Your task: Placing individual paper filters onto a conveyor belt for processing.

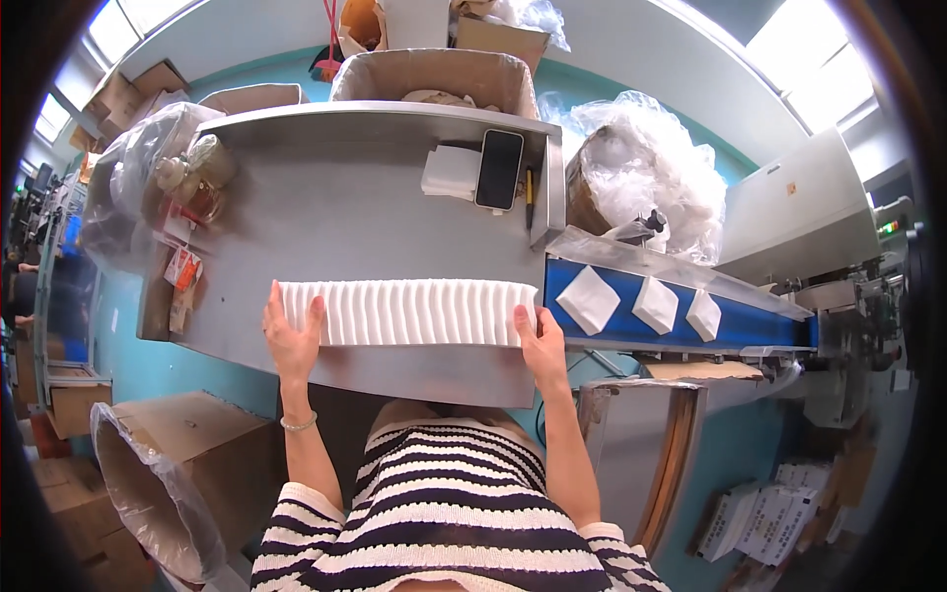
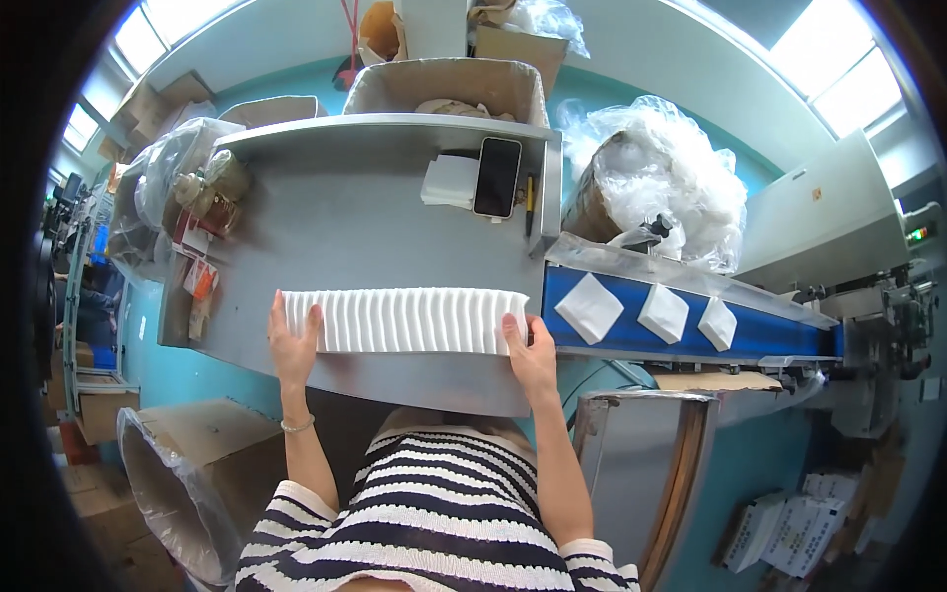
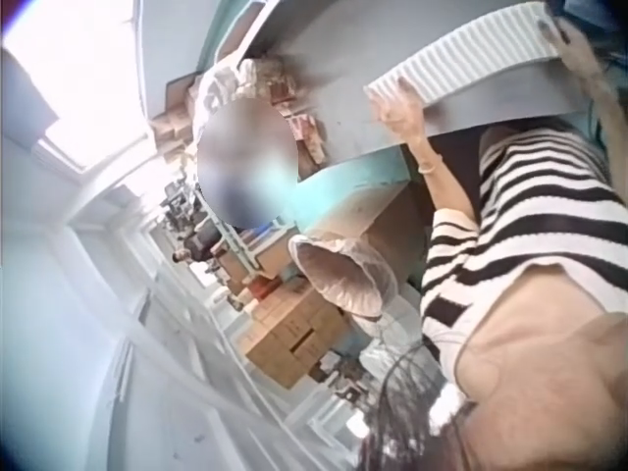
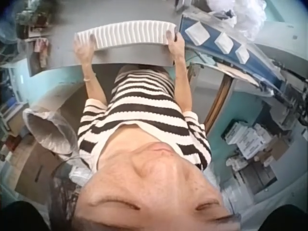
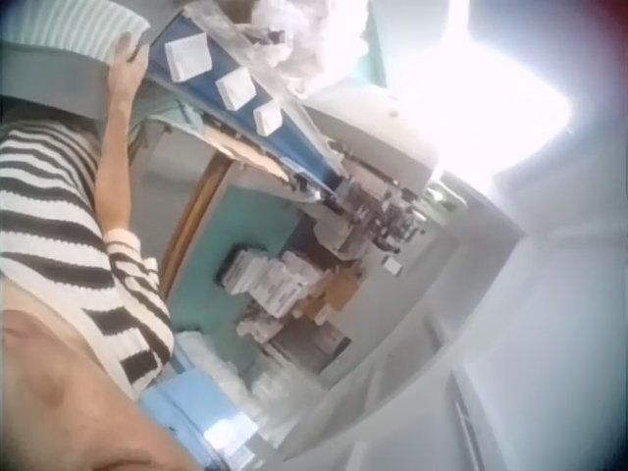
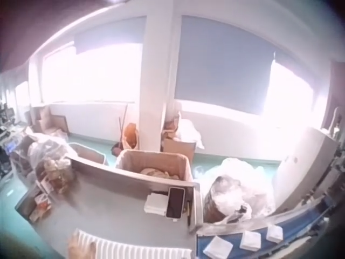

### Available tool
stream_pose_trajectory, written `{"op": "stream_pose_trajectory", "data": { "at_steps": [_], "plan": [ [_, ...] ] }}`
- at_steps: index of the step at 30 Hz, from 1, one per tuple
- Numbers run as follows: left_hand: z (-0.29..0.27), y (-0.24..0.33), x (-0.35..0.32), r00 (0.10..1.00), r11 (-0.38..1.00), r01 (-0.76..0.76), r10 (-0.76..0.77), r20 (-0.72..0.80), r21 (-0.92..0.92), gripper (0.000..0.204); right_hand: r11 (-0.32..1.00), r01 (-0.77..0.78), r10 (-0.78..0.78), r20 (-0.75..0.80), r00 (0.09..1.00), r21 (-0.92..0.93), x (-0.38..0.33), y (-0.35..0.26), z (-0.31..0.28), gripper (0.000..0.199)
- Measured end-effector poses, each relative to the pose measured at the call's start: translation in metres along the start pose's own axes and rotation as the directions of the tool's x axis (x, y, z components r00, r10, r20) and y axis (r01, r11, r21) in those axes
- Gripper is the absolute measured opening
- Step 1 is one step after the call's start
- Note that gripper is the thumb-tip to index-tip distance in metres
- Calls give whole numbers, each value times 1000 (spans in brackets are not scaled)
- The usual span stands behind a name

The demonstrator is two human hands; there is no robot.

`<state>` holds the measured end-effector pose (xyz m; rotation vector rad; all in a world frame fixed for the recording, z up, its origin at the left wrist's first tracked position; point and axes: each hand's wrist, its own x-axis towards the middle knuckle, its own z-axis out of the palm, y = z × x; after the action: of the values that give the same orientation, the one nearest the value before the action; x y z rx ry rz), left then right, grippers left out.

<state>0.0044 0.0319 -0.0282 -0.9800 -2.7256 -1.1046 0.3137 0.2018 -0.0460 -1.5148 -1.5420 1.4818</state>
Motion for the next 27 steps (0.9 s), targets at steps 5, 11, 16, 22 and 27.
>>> {"op": "stream_pose_trajectory", "data": {
  "at_steps": [5,11,16,22,27],
  "plan": [
    [2,-6,1,1000,1000,-11,12,-18,19,80,975,-112,92,112,989,190,-4,12,-15,40],
    [9,-1,2,1000,1000,-11,11,-16,-2,78,988,-32,34,-10,999,151,13,10,-11,41],
    [8,-8,-1,999,1000,-10,9,-49,-15,75,842,-302,272,131,953,447,-9,26,-26,37],
    [13,6,-4,1000,1000,-7,7,2,-2,76,944,-179,178,31,984,277,6,17,-19,49],
    [8,8,-7,999,999,13,-14,-29,-31,77,911,-228,170,191,967,344,-2,18,-14,40]
  ]
}}
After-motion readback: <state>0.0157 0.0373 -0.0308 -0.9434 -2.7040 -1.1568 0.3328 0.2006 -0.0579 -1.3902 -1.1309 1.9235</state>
